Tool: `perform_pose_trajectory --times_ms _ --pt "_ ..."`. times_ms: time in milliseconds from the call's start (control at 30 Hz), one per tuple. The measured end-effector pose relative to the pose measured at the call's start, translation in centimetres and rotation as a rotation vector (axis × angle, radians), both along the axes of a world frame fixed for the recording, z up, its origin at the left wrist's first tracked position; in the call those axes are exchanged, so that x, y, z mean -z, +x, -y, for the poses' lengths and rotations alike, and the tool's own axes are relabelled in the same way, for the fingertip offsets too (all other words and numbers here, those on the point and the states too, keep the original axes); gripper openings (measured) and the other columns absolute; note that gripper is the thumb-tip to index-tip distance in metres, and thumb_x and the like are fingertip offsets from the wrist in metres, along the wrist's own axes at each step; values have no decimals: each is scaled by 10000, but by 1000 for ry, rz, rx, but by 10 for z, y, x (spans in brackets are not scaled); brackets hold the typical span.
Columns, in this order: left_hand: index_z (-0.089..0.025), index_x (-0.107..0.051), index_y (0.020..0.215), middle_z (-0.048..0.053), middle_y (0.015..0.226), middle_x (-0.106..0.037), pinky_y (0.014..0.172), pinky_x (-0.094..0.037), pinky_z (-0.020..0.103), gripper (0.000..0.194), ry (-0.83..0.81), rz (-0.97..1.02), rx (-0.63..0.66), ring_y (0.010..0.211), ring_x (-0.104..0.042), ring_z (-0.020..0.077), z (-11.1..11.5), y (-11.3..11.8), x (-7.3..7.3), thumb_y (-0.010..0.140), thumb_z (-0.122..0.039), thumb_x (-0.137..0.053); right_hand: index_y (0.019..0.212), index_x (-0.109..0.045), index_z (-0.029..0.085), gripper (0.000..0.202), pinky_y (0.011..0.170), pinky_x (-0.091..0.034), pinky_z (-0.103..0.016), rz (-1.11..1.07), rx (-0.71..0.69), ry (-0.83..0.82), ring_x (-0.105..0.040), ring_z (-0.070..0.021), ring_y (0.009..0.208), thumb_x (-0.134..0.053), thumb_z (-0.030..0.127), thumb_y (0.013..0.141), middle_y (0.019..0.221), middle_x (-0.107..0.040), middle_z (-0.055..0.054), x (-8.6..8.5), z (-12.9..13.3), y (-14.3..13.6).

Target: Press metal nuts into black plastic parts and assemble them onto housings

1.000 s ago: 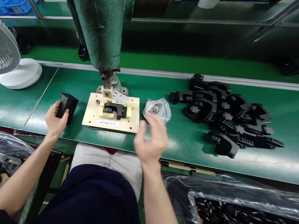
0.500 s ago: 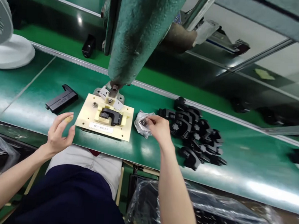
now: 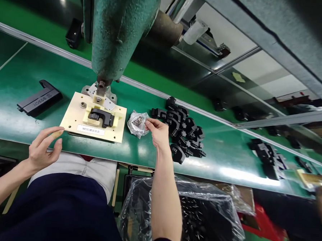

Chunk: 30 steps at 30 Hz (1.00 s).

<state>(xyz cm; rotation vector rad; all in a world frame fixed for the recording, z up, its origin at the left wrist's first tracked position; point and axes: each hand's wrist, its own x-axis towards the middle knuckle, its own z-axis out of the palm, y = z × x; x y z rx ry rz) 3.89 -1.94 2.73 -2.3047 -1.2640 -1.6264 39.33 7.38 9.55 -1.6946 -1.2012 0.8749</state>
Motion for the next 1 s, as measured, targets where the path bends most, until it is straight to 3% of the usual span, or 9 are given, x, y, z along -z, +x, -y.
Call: perform_pose_trajectory --times_ms 200,433,533,600,667,767,867,1000 --pt "-106 -547 1254 169 1017 -659 728 -573 353 536 4 -16 21 915 -662 258 7 -5 -5 740 45 -568 671 -668 159 239 571 -514 -304 -30 17 12 -565 -135 536 -749 329 525 588 -630 -14 0 3 -6" --pt "-137 -564 1215 136 1001 -668 740 -581 348 491 -90 113 144 920 -667 248 13 21 -20 757 40 -556 663 -664 162 136 574 -492 -289 49 104 105 -556 -129 540 -686 281 600 595 -627 -10 -7 7 -14" --pt "-130 -597 1126 106 921 -667 720 -568 296 399 -200 219 263 864 -662 204 17 40 -34 775 50 -542 717 -695 175 92 619 -496 -267 98 94 186 -578 -122 606 -688 238 650 656 -654 -8 -16 36 -42" --pt "-136 -601 1097 79 872 -664 709 -556 267 352 -315 331 325 817 -655 170 22 53 -44 798 39 -540 750 -708 184 75 604 -505 -247 0 -31 184 -589 -114 602 -704 210 680 660 -661 -3 -19 67 -73" --pt "-144 -596 1105 60 844 -660 697 -547 256 330 -421 443 335 782 -645 149 28 62 -52 819 14 -547 792 -708 197 99 538 -503 -221 -291 -151 81 -581 -98 538 -717 186 695 637 -657 15 -16 101 -107" --pt "-149 -597 1114 53 833 -658 691 -547 265 319 -506 491 280 759 -640 145 37 66 -58 826 -15 -564 788 -707 216 88 513 -510 -179 -730 -160 -62 -588 -75 508 -729 174 714 634 -666 35 -7 140 -150" --pt "-147 -598 1118 58 826 -665 675 -550 279 355 -435 377 204 763 -646 159 45 60 -60 796 4 -586 790 -720 228 72 561 -537 -157 -906 -95 -91 -624 -68 556 -716 169 749 666 -688 38 2 157 -172" --pt "-143 -584 1161 73 828 -683 648 -568 304 450 -294 199 159 783 -654 189 51 54 -62 754 48 -595 868 -713 233 129 610 -564 -154 -780 -17 -27 -670 -85 634 -714 158 763 743 -713 25 8 162 -181"
